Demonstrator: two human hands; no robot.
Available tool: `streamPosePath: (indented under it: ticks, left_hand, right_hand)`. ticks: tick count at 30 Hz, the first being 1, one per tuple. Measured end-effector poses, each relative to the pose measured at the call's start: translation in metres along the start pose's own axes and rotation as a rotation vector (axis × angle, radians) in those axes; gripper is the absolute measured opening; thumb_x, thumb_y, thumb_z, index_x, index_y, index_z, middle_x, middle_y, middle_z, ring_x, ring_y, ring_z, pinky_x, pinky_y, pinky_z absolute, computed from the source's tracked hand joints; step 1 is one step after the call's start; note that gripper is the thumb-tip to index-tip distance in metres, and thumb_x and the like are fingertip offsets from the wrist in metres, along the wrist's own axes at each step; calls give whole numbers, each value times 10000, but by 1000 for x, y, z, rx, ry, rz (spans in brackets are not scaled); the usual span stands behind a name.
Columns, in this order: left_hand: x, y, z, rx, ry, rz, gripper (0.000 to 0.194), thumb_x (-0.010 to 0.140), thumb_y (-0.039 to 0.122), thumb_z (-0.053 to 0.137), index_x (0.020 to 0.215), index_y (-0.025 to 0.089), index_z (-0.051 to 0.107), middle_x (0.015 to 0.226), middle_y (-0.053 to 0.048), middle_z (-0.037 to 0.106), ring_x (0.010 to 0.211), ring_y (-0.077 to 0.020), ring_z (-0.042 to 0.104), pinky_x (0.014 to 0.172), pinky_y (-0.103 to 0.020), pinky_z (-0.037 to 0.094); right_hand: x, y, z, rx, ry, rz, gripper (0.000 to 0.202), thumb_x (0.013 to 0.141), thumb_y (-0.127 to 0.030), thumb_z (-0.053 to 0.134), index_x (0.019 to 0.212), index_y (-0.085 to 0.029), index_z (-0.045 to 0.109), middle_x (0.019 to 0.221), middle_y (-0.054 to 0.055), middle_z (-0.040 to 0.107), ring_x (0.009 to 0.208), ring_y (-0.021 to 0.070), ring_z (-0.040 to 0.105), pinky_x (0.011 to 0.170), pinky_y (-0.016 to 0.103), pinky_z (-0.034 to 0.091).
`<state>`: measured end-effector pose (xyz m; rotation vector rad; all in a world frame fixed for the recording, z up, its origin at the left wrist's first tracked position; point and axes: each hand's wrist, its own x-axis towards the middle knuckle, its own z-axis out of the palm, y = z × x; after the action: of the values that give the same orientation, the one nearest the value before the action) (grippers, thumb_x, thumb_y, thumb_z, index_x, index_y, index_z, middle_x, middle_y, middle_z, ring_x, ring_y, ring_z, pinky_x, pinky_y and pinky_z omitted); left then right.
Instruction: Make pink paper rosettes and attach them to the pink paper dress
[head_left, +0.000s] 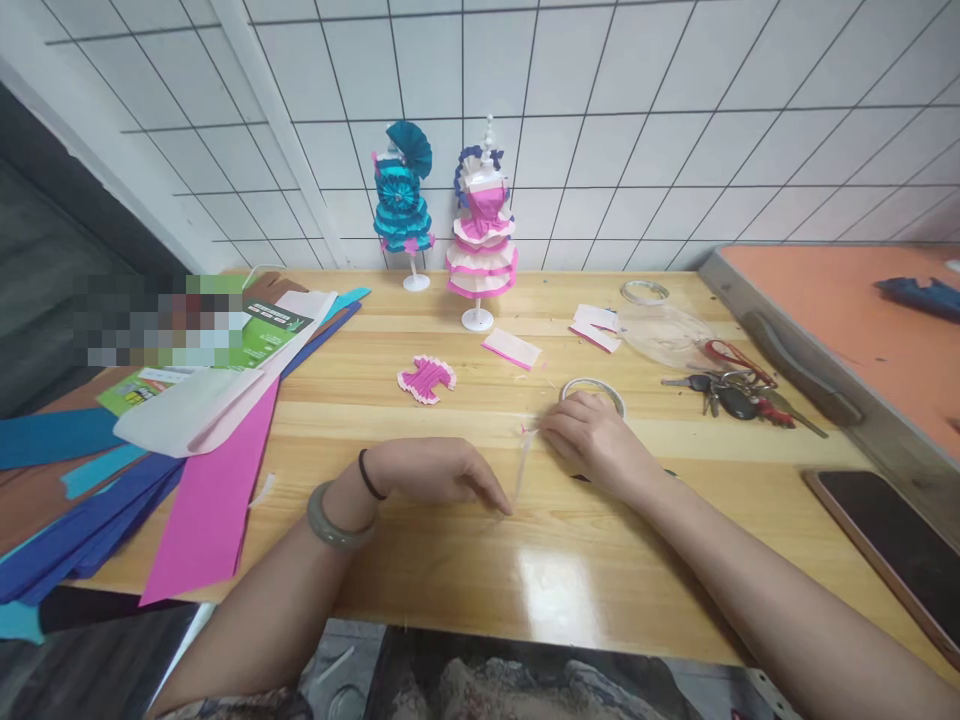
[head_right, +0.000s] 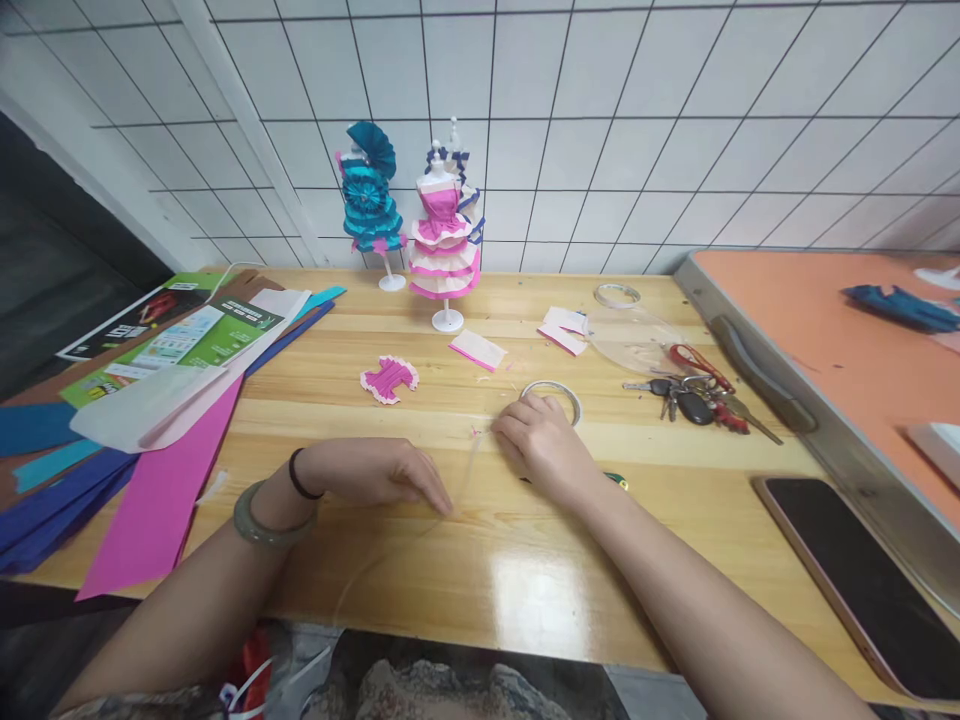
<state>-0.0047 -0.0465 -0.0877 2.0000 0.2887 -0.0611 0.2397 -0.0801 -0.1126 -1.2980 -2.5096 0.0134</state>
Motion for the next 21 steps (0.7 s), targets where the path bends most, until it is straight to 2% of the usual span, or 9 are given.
streamPosePath:
  ticks: [1, 2, 4, 6, 8, 11, 14, 18, 21]
  left_hand:
    - [-2, 0, -2, 11, 14, -25, 327, 791, 79, 451, 996, 219, 663, 1011, -23, 675, 917, -140, 620, 842, -251, 460]
    - [-2, -1, -4, 15, 75, -60, 301, 795, 89, 448, 963, 200, 672, 991, -32, 678, 904, -142, 617, 840, -261, 457]
    - [1, -4, -5, -18, 325, -138, 231, 801, 163, 484, 951, 171, 659, 958, -51, 673, 878, -148, 608, 823, -281, 456]
    - [8, -9, -1, -145, 591, -188, 289, 786, 253, 543, 1054, 159, 592, 959, -68, 651, 873, -151, 595, 801, -293, 457]
    - [19, -13, 5, -344, 717, -190, 444, 758, 311, 592, 1161, 152, 495, 942, -78, 634, 854, -151, 590, 768, -299, 461]
    - [33, -17, 14, -639, 713, -149, 543, 718, 331, 645, 1179, 133, 436, 877, -81, 627, 775, -146, 597, 716, -313, 469]
    - [40, -16, 19, -833, 673, -125, 570, 656, 291, 709, 1138, 133, 449, 816, -57, 620, 670, -126, 595, 669, -315, 470]
    - [43, -15, 22, -975, 676, -123, 530, 586, 235, 758, 1043, 133, 511, 752, -12, 589, 636, -104, 579, 628, -273, 454]
    - [44, -18, 22, -998, 687, -126, 502, 571, 203, 762, 1011, 137, 528, 723, 7, 576, 622, -89, 564, 614, -251, 439]
  right_hand:
    - [-1, 0, 1, 2, 15, -9, 205, 883, -225, 439, 921, -191, 637, 883, 71, 647, 871, 197, 504, 747, 333, 325]
    - [-1, 1, 2, 5, 31, -18, 201, 882, -219, 442, 929, -191, 635, 892, 69, 648, 874, 198, 503, 749, 335, 324]
    - [-2, 1, 4, 8, 61, -34, 196, 877, -197, 450, 952, -192, 630, 905, 67, 650, 870, 196, 504, 746, 339, 324]
    - [-2, 1, 7, 10, 92, -43, 195, 868, -178, 461, 969, -188, 628, 905, 66, 654, 856, 192, 509, 738, 340, 327]
    - [-2, 0, 9, 14, 127, -49, 195, 860, -168, 474, 979, -181, 628, 899, 67, 657, 844, 190, 514, 725, 339, 333]
    - [-1, -2, 10, 26, 183, -52, 202, 852, -159, 488, 1001, -177, 624, 896, 68, 663, 833, 189, 520, 710, 337, 346]
    - [-1, -5, 10, 43, 227, -56, 199, 848, -159, 498, 999, -172, 626, 903, 75, 667, 828, 190, 528, 708, 340, 360]
    - [0, -6, 10, 80, 242, -67, 214, 840, -148, 502, 1010, -186, 626, 904, 76, 672, 835, 194, 544, 726, 354, 380]
    - [0, -7, 11, 152, 253, -39, 213, 832, -148, 504, 995, -196, 632, 902, 76, 675, 843, 197, 560, 744, 366, 399]
